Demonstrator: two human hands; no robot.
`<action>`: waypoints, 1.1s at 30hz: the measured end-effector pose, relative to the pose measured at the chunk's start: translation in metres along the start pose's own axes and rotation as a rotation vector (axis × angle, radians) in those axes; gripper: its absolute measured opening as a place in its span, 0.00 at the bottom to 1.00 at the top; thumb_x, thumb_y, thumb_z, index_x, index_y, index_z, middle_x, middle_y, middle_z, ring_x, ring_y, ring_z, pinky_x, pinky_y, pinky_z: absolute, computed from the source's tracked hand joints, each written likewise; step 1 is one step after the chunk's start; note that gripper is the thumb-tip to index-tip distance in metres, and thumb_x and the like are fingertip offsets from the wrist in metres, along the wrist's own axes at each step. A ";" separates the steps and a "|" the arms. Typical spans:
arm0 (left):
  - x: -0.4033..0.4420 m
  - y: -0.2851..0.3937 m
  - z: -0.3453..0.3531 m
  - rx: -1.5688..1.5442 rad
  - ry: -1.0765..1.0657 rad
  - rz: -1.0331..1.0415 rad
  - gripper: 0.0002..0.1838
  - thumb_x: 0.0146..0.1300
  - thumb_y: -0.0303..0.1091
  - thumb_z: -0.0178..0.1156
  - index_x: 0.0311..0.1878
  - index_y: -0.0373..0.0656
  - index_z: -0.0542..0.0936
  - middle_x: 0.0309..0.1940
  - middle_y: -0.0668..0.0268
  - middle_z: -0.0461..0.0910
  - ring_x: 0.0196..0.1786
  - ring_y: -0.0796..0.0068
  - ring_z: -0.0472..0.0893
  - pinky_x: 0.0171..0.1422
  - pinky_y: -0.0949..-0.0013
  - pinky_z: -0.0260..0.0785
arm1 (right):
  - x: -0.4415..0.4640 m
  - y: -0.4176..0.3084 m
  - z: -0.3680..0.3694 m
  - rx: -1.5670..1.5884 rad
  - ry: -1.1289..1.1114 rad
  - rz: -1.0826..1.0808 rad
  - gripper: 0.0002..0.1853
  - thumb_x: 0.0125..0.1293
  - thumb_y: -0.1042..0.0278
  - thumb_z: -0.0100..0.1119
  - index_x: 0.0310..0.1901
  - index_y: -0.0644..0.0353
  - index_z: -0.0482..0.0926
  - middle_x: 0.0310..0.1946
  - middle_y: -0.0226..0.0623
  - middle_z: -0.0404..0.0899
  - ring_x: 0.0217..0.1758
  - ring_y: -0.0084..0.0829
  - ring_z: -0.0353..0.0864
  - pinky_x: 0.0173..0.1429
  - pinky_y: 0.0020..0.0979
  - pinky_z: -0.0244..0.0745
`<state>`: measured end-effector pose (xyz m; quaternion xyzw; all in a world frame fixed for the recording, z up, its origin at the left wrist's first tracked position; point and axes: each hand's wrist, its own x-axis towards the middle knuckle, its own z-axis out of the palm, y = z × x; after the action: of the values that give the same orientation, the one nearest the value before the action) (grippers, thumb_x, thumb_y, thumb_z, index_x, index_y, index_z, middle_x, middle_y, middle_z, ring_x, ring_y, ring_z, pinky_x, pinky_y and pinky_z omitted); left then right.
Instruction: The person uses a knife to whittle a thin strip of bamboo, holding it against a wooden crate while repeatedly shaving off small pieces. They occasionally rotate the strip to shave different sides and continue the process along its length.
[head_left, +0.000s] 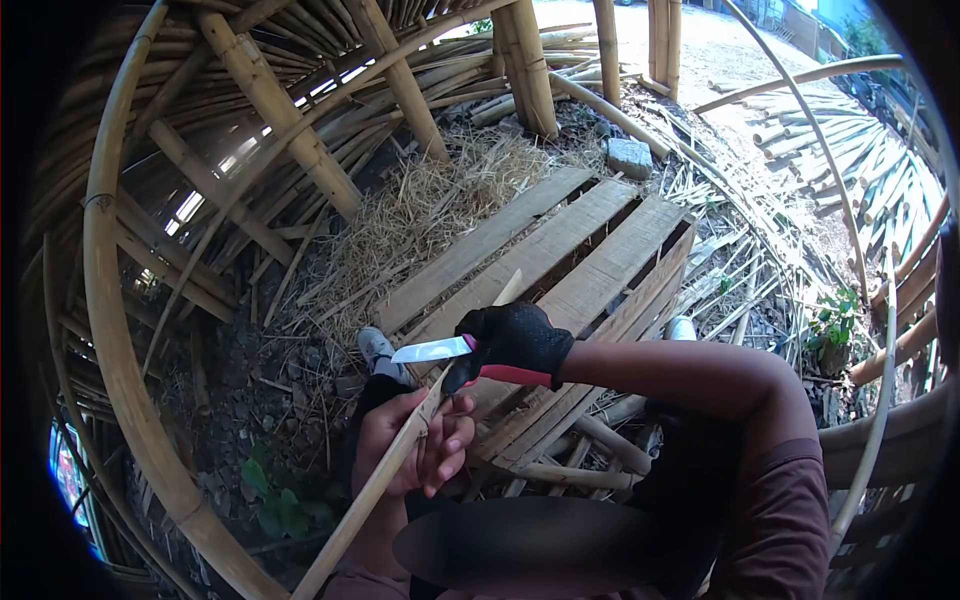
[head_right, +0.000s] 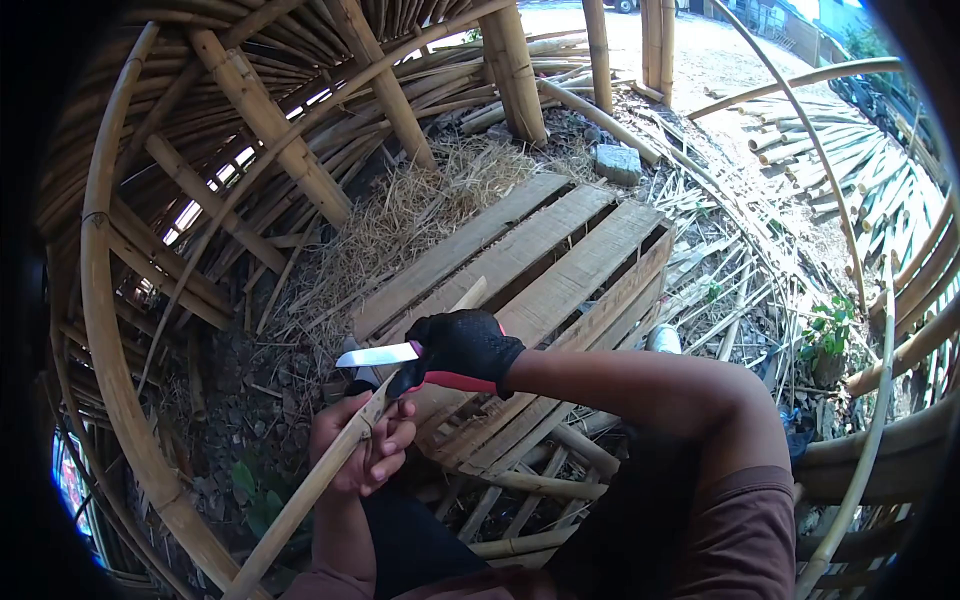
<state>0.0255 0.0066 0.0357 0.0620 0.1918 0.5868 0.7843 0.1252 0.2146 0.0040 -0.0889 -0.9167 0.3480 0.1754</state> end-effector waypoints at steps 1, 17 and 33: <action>-0.003 0.002 -0.005 -0.155 -0.036 0.007 0.28 0.75 0.48 0.39 0.61 0.29 0.58 0.36 0.51 0.68 0.28 0.57 0.80 0.18 0.64 0.78 | 0.000 0.001 0.003 -0.052 -0.015 0.011 0.24 0.52 0.40 0.72 0.42 0.50 0.84 0.36 0.39 0.85 0.43 0.45 0.85 0.46 0.38 0.78; -0.004 0.016 -0.040 0.244 0.313 0.089 0.15 0.79 0.41 0.40 0.53 0.38 0.67 0.21 0.74 0.61 0.10 0.87 0.61 0.07 0.82 0.61 | 0.007 0.004 -0.047 -0.238 0.070 0.451 0.32 0.72 0.35 0.42 0.53 0.58 0.80 0.37 0.49 0.84 0.46 0.50 0.83 0.51 0.42 0.75; 0.003 0.016 -0.041 0.321 0.368 0.086 0.15 0.79 0.46 0.40 0.46 0.43 0.67 0.17 0.77 0.61 0.10 0.91 0.61 0.08 0.85 0.58 | 0.048 0.119 -0.049 0.125 0.027 0.712 0.26 0.67 0.39 0.58 0.34 0.60 0.80 0.24 0.32 0.75 0.30 0.30 0.75 0.36 0.34 0.68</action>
<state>-0.0037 0.0093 0.0026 0.0860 0.4191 0.5832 0.6905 0.1047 0.3462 -0.0286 -0.3963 -0.8028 0.4414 0.0603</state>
